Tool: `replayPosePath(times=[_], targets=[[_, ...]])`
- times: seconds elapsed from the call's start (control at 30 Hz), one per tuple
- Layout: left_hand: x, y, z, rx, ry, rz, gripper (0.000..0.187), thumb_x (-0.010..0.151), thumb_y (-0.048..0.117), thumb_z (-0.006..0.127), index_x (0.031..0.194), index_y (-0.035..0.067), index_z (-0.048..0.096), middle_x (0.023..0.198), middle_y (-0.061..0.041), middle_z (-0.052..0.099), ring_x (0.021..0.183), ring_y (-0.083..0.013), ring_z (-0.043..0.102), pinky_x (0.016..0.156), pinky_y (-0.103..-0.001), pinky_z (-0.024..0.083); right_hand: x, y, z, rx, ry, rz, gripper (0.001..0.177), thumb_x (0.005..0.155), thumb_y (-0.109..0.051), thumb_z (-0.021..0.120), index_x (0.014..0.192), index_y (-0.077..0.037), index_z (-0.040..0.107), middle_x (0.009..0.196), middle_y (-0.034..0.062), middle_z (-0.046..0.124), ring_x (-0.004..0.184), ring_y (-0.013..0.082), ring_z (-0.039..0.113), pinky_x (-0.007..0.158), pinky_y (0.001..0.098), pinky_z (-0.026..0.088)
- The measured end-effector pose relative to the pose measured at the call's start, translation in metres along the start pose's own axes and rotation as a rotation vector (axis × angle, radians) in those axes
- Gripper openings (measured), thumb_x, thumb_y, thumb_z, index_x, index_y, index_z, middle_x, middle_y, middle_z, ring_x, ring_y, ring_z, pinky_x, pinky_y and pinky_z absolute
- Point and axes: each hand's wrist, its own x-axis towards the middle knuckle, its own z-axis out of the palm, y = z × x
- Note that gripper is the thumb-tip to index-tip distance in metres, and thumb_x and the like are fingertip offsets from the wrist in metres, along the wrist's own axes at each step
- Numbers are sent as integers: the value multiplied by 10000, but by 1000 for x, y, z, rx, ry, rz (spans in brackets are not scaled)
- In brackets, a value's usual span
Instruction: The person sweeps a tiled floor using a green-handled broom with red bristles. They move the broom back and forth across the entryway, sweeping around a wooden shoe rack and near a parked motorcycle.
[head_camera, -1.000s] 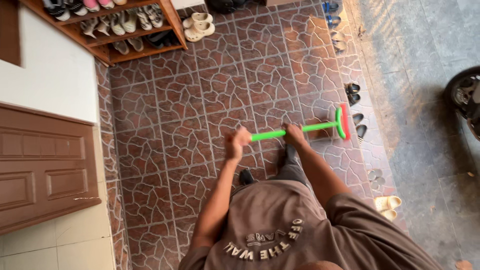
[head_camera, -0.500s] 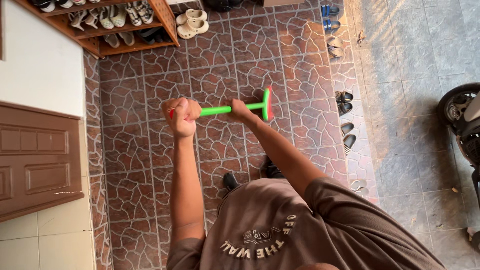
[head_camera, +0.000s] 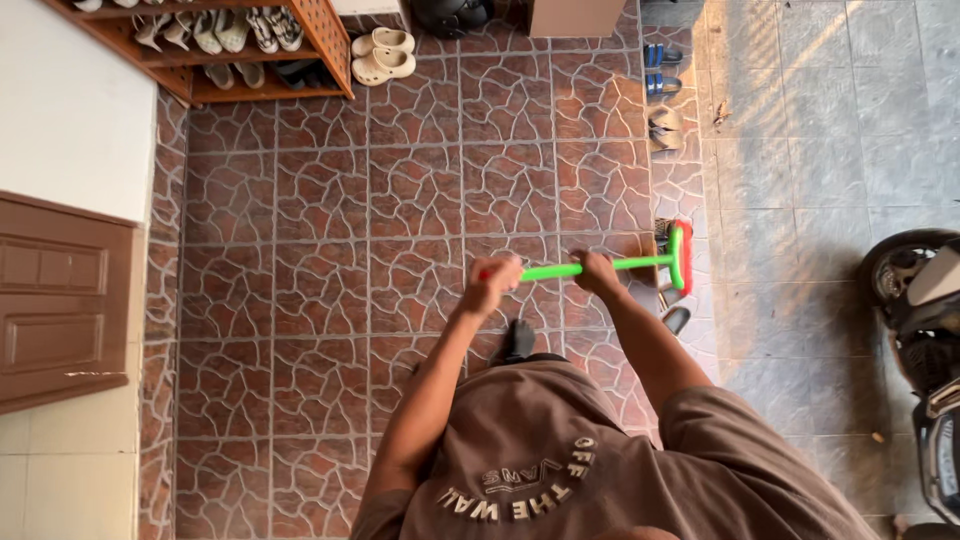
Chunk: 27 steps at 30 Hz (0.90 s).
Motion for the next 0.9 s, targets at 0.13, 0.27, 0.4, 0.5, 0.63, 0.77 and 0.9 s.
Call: replayPosePath(times=[0.13,0.27,0.4,0.5,0.63,0.77,0.9], targets=[[13,47,-26,-44,248,241,430,1008,246,610,606,101,565,583,-8,552,531,-102,506,503,-284,376,72,-30,1,-26,-43,-30,491,780,-107,689,1264,-184,664,946,199,744,963,408,690,956,522,459],[36,115,-60,-222,273,454,503,1033,202,583,581,109,382,551,-14,438,490,-112,409,493,-305,300,152,-98,15,188,183,-220,198,829,-100,692,1025,-110,712,891,182,743,927,417,697,898,528,511],[50,179,-92,-208,107,560,508,1036,220,537,595,109,309,512,7,360,459,-103,319,502,-314,262,200,-164,35,411,182,-233,344,841,-156,666,1172,-200,746,999,145,764,936,349,750,815,452,586],[73,195,-94,-176,87,530,509,1020,233,542,581,119,310,496,10,337,432,-112,312,472,-311,261,198,-174,42,253,143,-287,352,824,-222,742,1174,-185,732,1000,185,743,931,413,706,818,513,545],[116,150,-90,-235,88,356,484,1016,251,543,605,115,327,506,-1,337,450,-101,302,478,-301,244,152,-135,50,420,134,-123,292,873,-123,615,1148,-156,709,1028,181,743,1002,430,679,833,518,537],[151,74,-62,-359,134,276,469,1004,201,571,600,97,355,521,7,352,450,-116,317,471,-305,265,138,-79,21,345,112,3,331,890,-102,569,1165,-201,725,1028,167,754,988,391,711,829,494,559],[164,38,-68,-324,102,152,521,1032,185,551,556,110,352,506,3,371,451,-122,328,488,-322,294,137,-39,-7,89,107,8,514,791,-96,628,1294,-197,660,1010,165,760,955,381,713,927,541,458]])
